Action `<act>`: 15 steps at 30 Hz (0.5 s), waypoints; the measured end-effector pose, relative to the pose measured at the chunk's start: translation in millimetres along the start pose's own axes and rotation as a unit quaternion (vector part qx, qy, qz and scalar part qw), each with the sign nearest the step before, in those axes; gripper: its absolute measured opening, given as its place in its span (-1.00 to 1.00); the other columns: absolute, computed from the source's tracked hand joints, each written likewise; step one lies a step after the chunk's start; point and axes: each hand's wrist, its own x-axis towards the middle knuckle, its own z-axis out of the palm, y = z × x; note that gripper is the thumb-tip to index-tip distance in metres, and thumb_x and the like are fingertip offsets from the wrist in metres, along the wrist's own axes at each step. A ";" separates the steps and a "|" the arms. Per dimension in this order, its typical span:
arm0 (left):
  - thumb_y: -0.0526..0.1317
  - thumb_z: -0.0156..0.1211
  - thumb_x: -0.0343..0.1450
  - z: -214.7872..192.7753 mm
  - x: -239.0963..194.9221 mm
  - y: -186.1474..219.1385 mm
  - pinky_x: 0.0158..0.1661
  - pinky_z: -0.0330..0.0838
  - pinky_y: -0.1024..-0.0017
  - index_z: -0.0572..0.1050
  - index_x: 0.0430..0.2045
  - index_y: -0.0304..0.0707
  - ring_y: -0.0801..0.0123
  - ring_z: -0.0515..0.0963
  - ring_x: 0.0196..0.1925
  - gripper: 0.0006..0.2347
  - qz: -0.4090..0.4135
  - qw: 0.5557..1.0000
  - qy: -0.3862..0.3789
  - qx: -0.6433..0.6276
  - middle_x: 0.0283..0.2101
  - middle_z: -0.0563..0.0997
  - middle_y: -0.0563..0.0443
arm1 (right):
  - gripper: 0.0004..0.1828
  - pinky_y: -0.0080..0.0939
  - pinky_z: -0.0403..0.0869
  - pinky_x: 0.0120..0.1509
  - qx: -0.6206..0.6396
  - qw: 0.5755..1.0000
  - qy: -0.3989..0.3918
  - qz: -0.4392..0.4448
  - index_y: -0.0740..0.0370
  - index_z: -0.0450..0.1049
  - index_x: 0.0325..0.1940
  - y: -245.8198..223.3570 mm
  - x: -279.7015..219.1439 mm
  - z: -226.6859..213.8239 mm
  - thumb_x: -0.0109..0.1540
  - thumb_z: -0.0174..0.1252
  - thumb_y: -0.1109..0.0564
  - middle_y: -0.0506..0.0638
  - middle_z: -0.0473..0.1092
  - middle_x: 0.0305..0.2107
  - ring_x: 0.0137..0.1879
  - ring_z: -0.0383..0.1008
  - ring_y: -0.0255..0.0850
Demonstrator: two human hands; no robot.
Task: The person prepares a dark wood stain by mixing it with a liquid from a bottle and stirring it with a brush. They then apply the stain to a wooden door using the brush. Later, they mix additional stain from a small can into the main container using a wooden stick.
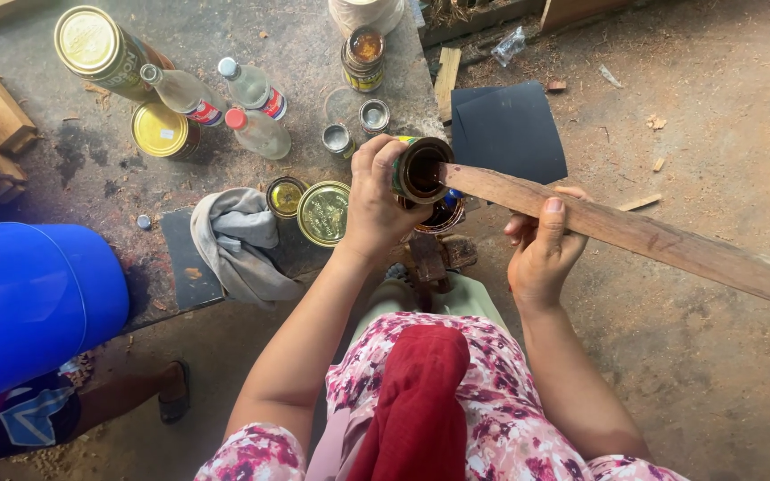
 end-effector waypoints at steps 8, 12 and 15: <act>-0.24 0.68 0.11 -5.4 2.2 -3.6 0.30 0.38 0.12 0.21 0.20 -0.14 -0.08 0.33 0.34 -0.19 -0.025 0.999 -0.012 -0.019 0.23 0.31 -0.21 | -0.63 -0.42 0.48 -0.38 0.021 0.998 0.050 0.019 0.15 0.31 0.08 0.2 -1.9 -5.6 0.47 0.05 -0.18 -0.10 0.38 -0.38 -0.37 0.47 -0.38; -0.27 0.66 0.10 -4.9 1.9 -6.2 0.34 0.34 0.12 0.22 0.19 -0.15 -0.05 0.34 0.34 -0.20 -0.036 0.999 -0.007 -0.028 0.21 0.34 -0.17 | -0.61 -0.42 0.45 -0.37 0.025 0.997 0.064 0.025 0.14 0.32 0.08 -4.0 -2.1 -7.5 0.46 0.08 -0.20 -0.10 0.39 -0.38 -0.36 0.46 -0.39; -0.28 0.66 0.10 -2.5 0.4 -10.8 0.35 0.33 0.14 0.22 0.19 -0.16 -0.04 0.34 0.34 -0.20 -0.043 0.999 -0.007 -0.030 0.21 0.34 -0.17 | -0.62 -0.43 0.42 -0.36 0.036 0.997 0.065 0.026 0.13 0.31 0.07 -4.8 -2.5 -9.3 0.47 0.09 -0.20 -0.09 0.39 -0.36 -0.35 0.45 -0.38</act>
